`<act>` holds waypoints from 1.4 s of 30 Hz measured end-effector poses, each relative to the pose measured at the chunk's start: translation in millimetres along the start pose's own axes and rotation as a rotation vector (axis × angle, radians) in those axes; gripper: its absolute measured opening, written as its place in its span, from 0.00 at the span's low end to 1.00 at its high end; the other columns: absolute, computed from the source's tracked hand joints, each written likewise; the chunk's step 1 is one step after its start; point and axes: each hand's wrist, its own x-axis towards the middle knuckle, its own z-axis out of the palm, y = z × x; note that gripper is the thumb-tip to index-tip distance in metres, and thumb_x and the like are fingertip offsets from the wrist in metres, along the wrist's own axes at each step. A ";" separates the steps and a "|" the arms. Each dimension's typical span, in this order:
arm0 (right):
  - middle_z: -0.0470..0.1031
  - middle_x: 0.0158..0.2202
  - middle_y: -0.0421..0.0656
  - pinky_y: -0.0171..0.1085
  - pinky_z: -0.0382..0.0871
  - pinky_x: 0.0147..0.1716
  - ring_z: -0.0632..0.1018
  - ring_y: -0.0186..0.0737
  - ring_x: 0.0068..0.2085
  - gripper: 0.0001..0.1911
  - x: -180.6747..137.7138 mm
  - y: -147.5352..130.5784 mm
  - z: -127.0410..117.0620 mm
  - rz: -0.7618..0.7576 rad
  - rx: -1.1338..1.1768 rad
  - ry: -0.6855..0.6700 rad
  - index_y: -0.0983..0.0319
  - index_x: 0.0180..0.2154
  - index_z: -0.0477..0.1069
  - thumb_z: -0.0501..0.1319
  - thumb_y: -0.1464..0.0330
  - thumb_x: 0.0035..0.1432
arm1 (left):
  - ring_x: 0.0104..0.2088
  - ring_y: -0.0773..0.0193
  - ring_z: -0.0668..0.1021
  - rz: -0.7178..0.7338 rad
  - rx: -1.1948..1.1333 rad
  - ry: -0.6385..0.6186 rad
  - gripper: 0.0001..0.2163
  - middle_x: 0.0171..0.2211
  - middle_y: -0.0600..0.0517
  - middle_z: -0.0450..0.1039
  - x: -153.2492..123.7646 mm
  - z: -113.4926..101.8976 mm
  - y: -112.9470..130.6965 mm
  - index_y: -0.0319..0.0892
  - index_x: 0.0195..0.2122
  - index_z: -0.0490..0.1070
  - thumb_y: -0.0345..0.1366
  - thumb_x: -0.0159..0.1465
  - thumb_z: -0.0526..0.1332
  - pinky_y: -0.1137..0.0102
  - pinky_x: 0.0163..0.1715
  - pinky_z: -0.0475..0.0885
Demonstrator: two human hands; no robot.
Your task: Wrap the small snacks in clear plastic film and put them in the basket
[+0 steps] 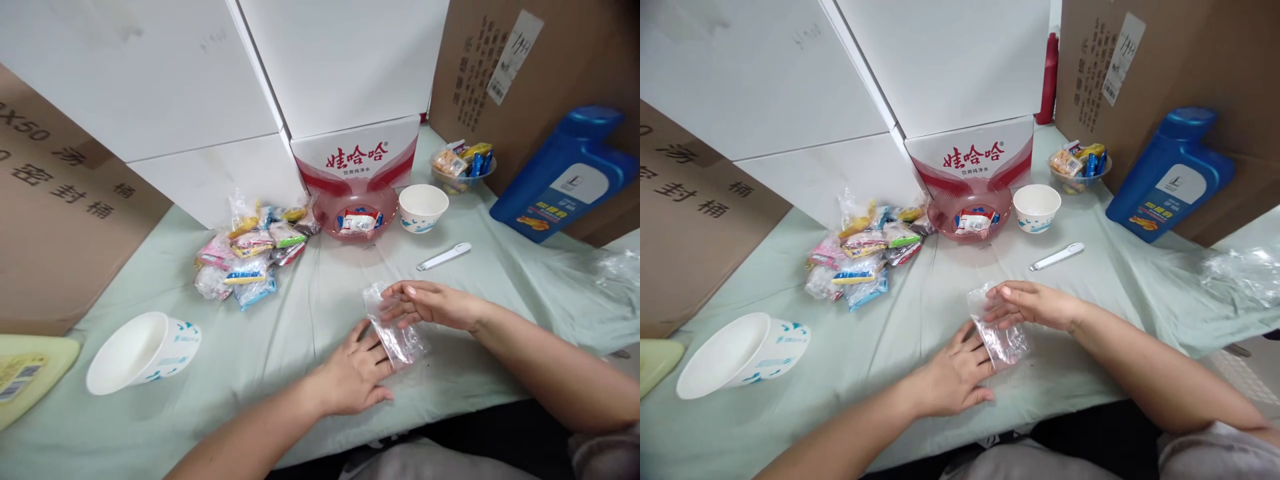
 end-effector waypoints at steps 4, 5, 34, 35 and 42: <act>0.74 0.50 0.51 0.48 0.69 0.53 0.77 0.46 0.50 0.20 18.2 14.1 -6.6 0.025 0.099 0.235 0.63 0.46 0.70 0.63 0.55 0.59 | 0.65 0.52 0.58 -0.015 -0.027 -0.025 0.28 0.63 0.52 0.63 1.3 -4.7 0.3 0.52 0.66 0.54 0.51 0.67 0.55 0.49 0.66 0.41; 0.74 0.49 0.51 0.48 0.68 0.54 0.77 0.46 0.50 0.19 20.4 15.6 -7.2 0.027 0.107 0.267 0.63 0.45 0.71 0.64 0.55 0.58 | 0.65 0.52 0.58 -0.018 -0.028 -0.027 0.28 0.62 0.52 0.63 1.5 -5.2 0.3 0.51 0.66 0.54 0.51 0.67 0.56 0.49 0.66 0.41; 0.69 0.53 0.50 0.50 0.64 0.57 0.71 0.46 0.56 0.25 21.8 18.7 -7.0 -0.062 -0.130 0.254 0.61 0.55 0.64 0.62 0.57 0.59 | 0.64 0.48 0.62 -0.084 -0.004 0.279 0.20 0.57 0.45 0.68 -1.7 -13.0 -25.2 0.44 0.58 0.64 0.33 0.65 0.57 0.47 0.60 0.59; 0.70 0.53 0.50 0.50 0.65 0.56 0.72 0.47 0.56 0.26 20.9 17.1 -9.5 -0.079 -0.135 0.295 0.60 0.55 0.64 0.61 0.57 0.59 | 0.62 0.49 0.64 -0.108 -0.016 0.230 0.18 0.55 0.46 0.70 -1.7 -11.8 -26.4 0.45 0.56 0.66 0.35 0.65 0.58 0.47 0.61 0.59; 0.72 0.47 0.48 0.46 0.67 0.49 0.73 0.45 0.49 0.21 -4.9 -6.7 -4.4 -0.376 -0.946 0.106 0.60 0.48 0.71 0.67 0.58 0.54 | 0.56 0.51 0.70 -0.171 -0.022 0.294 0.12 0.46 0.46 0.73 -5.3 -14.0 -34.2 0.44 0.47 0.73 0.39 0.67 0.56 0.52 0.57 0.65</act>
